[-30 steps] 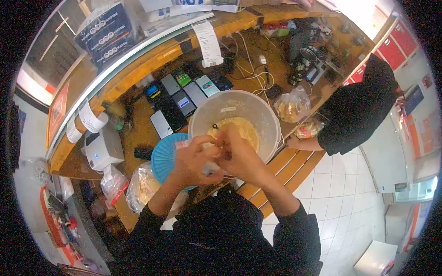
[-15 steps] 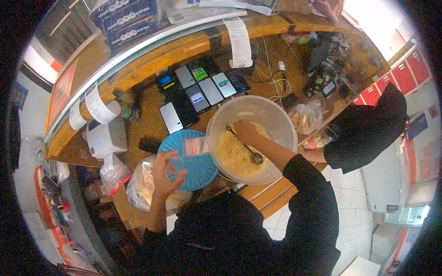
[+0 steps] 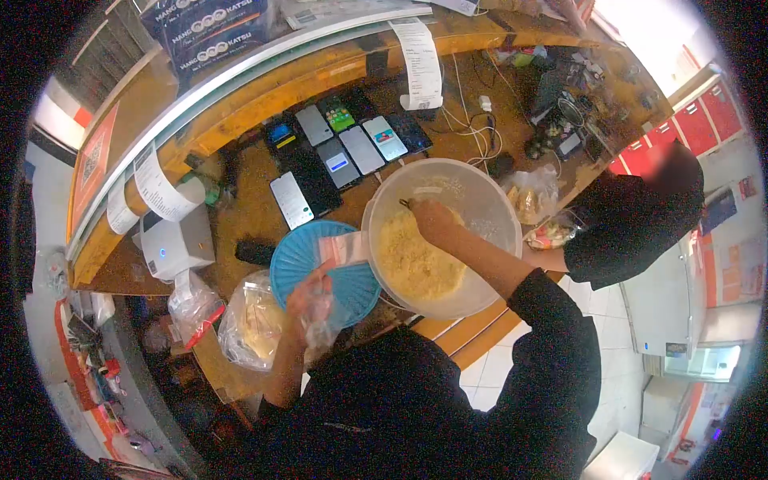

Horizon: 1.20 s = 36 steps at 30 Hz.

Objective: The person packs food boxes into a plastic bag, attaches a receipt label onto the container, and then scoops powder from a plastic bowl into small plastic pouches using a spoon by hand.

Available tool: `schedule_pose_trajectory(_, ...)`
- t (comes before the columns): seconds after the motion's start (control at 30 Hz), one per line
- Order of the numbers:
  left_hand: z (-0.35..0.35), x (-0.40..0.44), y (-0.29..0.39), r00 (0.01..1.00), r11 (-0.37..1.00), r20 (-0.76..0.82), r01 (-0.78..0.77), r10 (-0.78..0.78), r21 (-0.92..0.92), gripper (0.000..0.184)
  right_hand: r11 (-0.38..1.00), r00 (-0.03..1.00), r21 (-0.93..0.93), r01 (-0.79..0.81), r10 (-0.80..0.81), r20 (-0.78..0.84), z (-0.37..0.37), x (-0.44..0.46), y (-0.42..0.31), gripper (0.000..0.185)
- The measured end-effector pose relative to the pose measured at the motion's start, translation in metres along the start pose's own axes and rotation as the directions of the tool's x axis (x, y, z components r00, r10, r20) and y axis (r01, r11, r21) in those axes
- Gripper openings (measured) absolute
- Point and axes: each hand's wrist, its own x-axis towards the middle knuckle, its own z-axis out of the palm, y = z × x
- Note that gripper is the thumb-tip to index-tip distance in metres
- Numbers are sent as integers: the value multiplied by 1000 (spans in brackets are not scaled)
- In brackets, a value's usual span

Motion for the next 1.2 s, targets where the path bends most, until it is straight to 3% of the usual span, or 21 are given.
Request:
schedule_pose_trajectory(0.07,-11,6,-8,990,884,136,102,-44,-456,94,999,999,-30,43,-43,-10,3,-6,2,34)
schedule_pose_trajectory(0.13,-2,5,-1,990,887,135,102,-45,-450,97,995,996,-58,81,-83,-25,13,-13,5,37)
schedule_pose_trajectory(0.23,0,8,1,985,873,166,120,-46,-473,101,976,976,-2,218,-218,10,20,-18,-8,27)
schedule_pose_trajectory(0.3,-2,9,0,979,852,196,147,-54,-503,101,954,967,236,185,-219,131,-5,-27,-32,31)
schedule_pose_trajectory(0.33,-3,10,0,977,840,203,161,-62,-519,102,953,967,240,184,-219,131,-19,-32,-39,31)
schedule_pose_trajectory(0.4,-5,11,-1,974,829,217,178,-70,-530,102,877,941,474,-74,-96,323,-41,-36,-45,37)
schedule_pose_trajectory(0.43,-7,12,-2,972,838,224,175,-65,-516,102,876,943,476,-74,-94,320,-36,-36,-34,37)
schedule_pose_trajectory(0.5,-3,12,1,971,849,232,172,-60,-500,103,751,990,659,29,-112,85,-23,-38,1,31)
schedule_pose_trajectory(0.53,5,11,7,978,860,197,162,-74,-484,102,750,990,661,31,-112,81,-33,-45,4,31)
schedule_pose_trajectory(0.6,11,12,12,983,872,164,150,-82,-465,101,302,988,942,-149,85,129,-62,-64,6,23)
schedule_pose_trajectory(0.67,12,16,15,995,971,91,48,-27,-233,93,223,985,971,-90,164,54,-84,-83,11,21)
schedule_pose_trajectory(0.7,17,17,20,995,972,94,45,-24,-232,93,147,969,989,-26,248,-11,-90,-91,16,20)
schedule_pose_trajectory(0.77,32,21,39,997,998,66,-48,45,42,79,119,943,992,47,322,-84,-93,-102,29,22)
schedule_pose_trajectory(0.8,42,25,46,996,998,70,-52,49,44,79,96,907,988,119,395,-147,-95,-107,34,24)
schedule_pose_trajectory(0.87,68,40,59,927,797,185,-375,327,474,72,66,891,984,163,419,-176,-98,-116,41,21)
schedule_pose_trajectory(0.9,80,46,64,924,793,191,-381,330,475,72,51,857,980,195,476,-195,-98,-119,44,19)
schedule_pose_trajectory(0.93,92,52,69,901,699,234,-431,365,571,71,38,819,973,228,533,-212,-99,-122,47,17)
schedule_pose_trajectory(0.97,103,57,73,875,590,281,-475,393,653,70,40,815,971,237,536,-221,-98,-125,52,17)
schedule_pose_trajectory(1.07,132,67,79,880,482,313,-461,358,745,68,51,770,956,290,581,-264,-96,-132,67,14)
schedule_pose_trajectory(1.2,150,78,71,888,443,333,-449,317,776,67,-56,755,939,340,611,-237,-93,-141,83,15)
